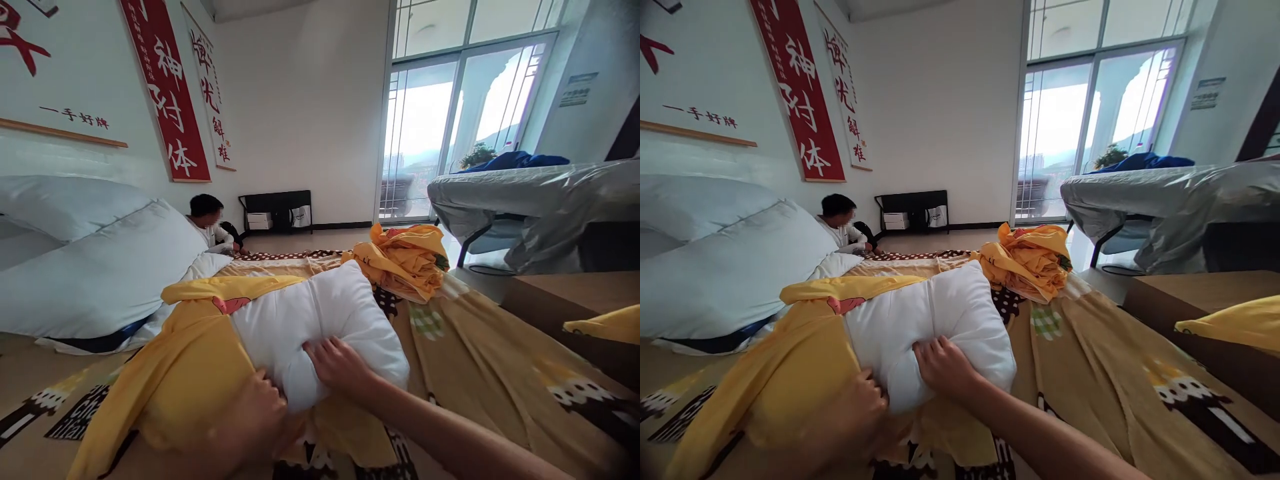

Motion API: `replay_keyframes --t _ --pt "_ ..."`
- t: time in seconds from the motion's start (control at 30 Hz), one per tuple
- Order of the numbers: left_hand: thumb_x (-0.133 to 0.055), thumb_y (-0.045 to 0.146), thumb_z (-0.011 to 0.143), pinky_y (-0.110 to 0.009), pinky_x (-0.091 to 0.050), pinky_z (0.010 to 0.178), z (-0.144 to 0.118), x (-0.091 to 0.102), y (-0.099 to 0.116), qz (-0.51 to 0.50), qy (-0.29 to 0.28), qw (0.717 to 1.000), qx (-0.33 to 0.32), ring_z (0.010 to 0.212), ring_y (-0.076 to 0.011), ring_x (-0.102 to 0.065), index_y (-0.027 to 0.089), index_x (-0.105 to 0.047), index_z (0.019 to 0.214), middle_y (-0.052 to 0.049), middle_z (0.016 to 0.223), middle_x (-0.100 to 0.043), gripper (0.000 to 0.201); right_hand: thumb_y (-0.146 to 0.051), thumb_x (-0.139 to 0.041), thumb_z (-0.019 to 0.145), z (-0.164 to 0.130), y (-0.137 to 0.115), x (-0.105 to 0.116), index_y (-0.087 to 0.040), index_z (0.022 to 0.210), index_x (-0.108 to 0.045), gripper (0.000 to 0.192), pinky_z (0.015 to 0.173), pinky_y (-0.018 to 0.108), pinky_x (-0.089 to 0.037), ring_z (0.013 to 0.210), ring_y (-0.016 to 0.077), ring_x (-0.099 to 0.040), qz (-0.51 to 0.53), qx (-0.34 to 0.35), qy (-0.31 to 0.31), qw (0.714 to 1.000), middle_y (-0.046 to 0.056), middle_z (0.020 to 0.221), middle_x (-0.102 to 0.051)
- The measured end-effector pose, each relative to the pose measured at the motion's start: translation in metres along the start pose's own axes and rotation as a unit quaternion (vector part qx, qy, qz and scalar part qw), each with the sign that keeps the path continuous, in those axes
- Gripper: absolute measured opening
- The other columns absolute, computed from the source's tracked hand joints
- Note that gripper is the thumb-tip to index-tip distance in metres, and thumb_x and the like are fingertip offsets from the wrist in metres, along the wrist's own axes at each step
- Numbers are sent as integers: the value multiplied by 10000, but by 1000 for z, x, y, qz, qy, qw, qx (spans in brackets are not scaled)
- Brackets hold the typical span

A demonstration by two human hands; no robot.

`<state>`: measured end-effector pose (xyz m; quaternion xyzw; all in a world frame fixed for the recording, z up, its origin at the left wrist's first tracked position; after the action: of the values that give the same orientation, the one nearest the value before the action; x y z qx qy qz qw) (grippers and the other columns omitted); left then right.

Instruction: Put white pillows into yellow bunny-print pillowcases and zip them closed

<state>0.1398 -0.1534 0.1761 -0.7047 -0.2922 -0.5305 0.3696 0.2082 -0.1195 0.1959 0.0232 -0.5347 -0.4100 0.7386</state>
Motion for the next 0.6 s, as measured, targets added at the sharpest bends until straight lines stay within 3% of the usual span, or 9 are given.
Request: replay_keyframes --t 0.07,0.13,0.3,0.4,0.5,0.6 --pt "-543 362 854 -448 -448 803 5 4 5 -4 -28 999 22 756 -282 -678 138 -744 788 -177 775 -712 309 -115 -474 920 17 9 12 -104 1073 -623 214 635 346 -423 721 208 -604 10 11 -21 1000 83 822 -683" --pt "-541 325 856 -438 -452 768 7 12 6 -18 -18 998 50 790 -300 -678 141 -746 785 -178 785 -714 284 -121 -474 927 36 17 26 -136 967 -640 171 644 340 -416 742 202 -609 10 25 -40 999 66 836 -688" --pt "-506 448 878 -412 -457 745 6 38 0 -59 114 984 120 797 -285 -665 162 -730 811 -155 780 -711 369 -127 -505 913 81 27 51 -156 886 -660 160 657 326 -418 804 209 -622 10 54 -68 996 59 854 -695" --pt "-472 411 895 -431 -452 786 8 52 7 -51 156 980 109 787 -275 -663 159 -727 827 -147 770 -710 365 -134 -486 915 105 34 59 -171 904 -685 202 669 314 -429 830 215 -633 40 36 -65 996 64 876 -703" --pt "-449 369 889 -418 -452 739 18 72 7 -89 200 971 91 734 -260 -657 161 -717 808 -134 754 -703 348 -122 -525 858 122 40 55 -224 955 -714 235 705 293 -443 866 210 -648 139 8 -83 987 41 942 -721" --pt "-439 333 871 -380 -436 658 31 85 0 -140 236 958 88 696 -242 -651 176 -701 743 -115 734 -699 332 -72 -583 724 125 46 28 -217 921 -735 288 764 275 -452 896 205 -646 289 -48 -110 950 22 974 -729"
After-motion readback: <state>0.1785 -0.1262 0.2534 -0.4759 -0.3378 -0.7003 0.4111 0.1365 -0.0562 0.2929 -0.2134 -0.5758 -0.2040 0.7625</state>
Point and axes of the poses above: each hand's wrist, its own z-axis towards the middle knuckle, its own x-axis out of the back of the hand, y = z × x, the point moved 9 cm from there along z, towards the middle knuckle
